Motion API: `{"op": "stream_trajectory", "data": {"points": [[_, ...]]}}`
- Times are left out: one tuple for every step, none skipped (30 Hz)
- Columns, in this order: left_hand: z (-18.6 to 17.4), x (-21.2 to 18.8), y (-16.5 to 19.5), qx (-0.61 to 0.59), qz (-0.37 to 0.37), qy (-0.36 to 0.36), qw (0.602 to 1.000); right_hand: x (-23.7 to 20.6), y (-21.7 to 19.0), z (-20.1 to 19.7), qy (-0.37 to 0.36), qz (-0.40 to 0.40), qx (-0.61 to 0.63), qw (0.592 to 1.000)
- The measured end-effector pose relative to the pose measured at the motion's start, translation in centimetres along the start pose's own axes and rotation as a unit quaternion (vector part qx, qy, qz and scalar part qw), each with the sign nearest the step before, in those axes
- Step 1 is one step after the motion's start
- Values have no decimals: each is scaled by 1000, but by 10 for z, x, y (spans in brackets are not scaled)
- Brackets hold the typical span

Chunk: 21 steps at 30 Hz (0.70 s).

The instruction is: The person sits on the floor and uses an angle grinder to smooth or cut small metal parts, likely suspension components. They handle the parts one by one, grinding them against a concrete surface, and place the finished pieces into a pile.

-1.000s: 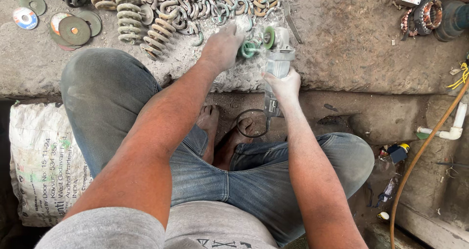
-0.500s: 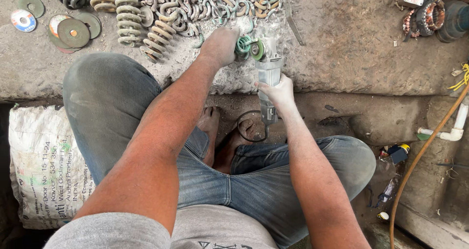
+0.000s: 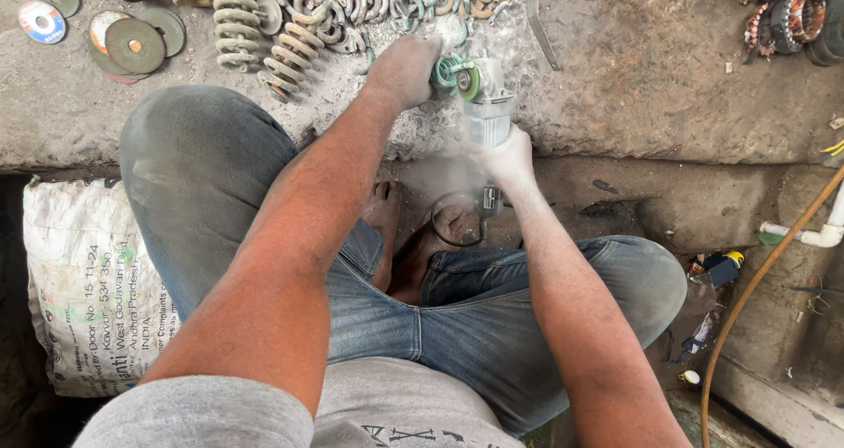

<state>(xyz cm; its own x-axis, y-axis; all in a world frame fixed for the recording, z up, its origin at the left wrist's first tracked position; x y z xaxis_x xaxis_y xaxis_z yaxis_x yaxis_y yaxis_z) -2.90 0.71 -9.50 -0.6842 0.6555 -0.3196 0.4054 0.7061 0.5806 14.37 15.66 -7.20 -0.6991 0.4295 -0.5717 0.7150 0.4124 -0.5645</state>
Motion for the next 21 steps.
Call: {"op": "stream_trajectory", "data": {"points": [[-2,-3,1,-17,-12,-11,1000,0,0,0,1,2,-3,1000],[-4,-4,3,-33,-23,-23,999,0,1,-1,3,3,-5,1000],[-6,-6,5,-35,-18,-16,999,-1,1,-1,4,4,-7,1000],[-8,-6,5,-37,-13,-9,999,-1,0,0,5,3,-4,1000],[-8,-7,5,-38,-8,-1,999,-2,0,0,6,2,0,1000],[-8,-6,4,-54,-14,-13,998,-2,0,0,8,1,4,1000],[-7,-5,3,-71,-18,-25,997,-1,0,-1,8,-2,-6,1000],[-4,-4,2,-88,-23,-38,995,-2,0,-1,8,-3,-16,1000],[-2,-4,3,-58,-15,-26,998,-2,1,-1,7,-4,-27,1000],[-1,-4,3,-28,-7,-12,999,-2,2,-2,4,-6,-20,1000],[1,-4,4,2,1,1,1000,-3,3,-3,1,-7,-13,1000],[3,-5,4,-14,-11,-8,1000,-4,4,-4,-2,-8,-6,1000],[5,-6,4,-29,-23,-15,999,-4,6,-6,-2,-4,11,1000],[5,-7,3,-44,-35,-22,998,-5,7,-8,-2,-1,29,1000],[6,-7,3,-13,-30,-27,999,-5,8,-9,-5,4,45,999],[6,-7,3,17,-26,-31,999,-5,10,-11,0,14,60,998],[5,-7,3,47,-23,-35,998,-4,11,-14,3,24,75,997],[5,-5,4,60,-9,-37,997,-4,12,-15,6,35,89,995],[5,-3,4,72,4,-41,997,-4,13,-15,5,41,105,994],[5,-2,6,85,19,-45,995,-4,14,-17,4,46,121,992],[4,-1,9,80,52,-21,995,-3,15,-18,4,52,137,989]]}}
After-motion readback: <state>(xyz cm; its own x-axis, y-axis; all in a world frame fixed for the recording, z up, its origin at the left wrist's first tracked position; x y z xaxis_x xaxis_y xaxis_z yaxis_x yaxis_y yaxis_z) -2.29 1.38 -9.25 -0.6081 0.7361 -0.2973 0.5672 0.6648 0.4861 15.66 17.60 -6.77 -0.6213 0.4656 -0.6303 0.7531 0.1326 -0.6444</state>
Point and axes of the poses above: each hand's wrist, its own x-axis towards the middle knuckle, its own z-axis out of the palm, y = z × x, the point moved 3 cm from there along x, towards the middle knuckle, and after that the axes turned 8 degrees about -x, right-handed, at the moved point
